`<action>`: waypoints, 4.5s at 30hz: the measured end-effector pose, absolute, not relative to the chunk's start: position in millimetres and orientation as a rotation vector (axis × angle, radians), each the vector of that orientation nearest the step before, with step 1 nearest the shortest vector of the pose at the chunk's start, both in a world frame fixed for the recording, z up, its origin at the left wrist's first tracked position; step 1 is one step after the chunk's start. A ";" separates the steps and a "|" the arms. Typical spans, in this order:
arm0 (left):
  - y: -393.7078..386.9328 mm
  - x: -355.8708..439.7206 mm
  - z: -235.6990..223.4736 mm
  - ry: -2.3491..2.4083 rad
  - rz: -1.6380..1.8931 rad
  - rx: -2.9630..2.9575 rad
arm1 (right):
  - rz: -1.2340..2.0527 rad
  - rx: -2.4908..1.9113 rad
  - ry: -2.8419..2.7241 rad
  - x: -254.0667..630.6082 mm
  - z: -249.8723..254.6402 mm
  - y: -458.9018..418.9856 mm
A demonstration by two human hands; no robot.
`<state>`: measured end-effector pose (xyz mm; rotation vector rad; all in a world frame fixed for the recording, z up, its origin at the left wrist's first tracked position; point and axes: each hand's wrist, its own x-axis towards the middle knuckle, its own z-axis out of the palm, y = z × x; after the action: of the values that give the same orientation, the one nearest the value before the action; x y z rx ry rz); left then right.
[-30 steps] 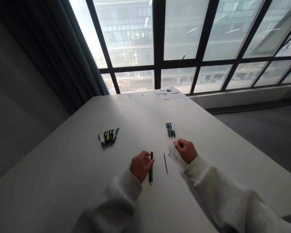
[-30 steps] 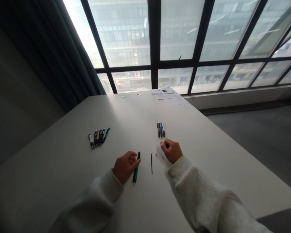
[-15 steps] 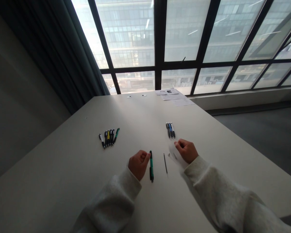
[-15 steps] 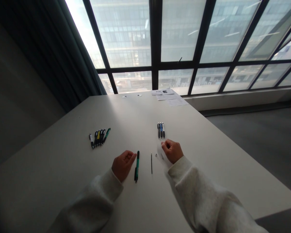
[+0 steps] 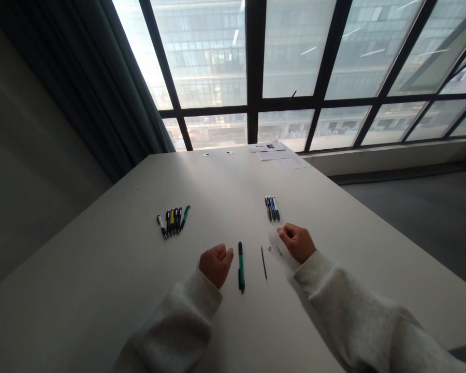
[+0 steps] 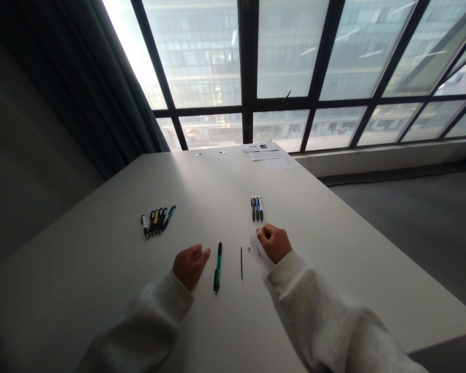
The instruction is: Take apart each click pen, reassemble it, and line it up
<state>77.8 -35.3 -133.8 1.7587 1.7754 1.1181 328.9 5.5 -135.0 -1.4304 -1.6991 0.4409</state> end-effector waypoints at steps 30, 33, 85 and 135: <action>-35.8 74.1 -152.7 1.627 1.072 1.845 | 0.472 -1.435 -1.698 329.2 -137.1 6.1; -36.2 74.3 -152.6 1.643 1.058 1.865 | 0.478 -1.434 -1.698 329.2 -136.7 5.8; -55.7 101.6 -123.2 1.060 1.439 1.116 | 0.643 -1.622 -2.538 280.6 -117.0 -52.1; -74.3 113.4 -123.1 0.758 0.713 1.053 | 1.492 -0.857 -1.329 317.2 -96.6 -26.0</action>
<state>113.4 -74.3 -123.1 1.0528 0.7580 0.7129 317.2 -26.0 -96.6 -0.8572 -1.3295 1.4917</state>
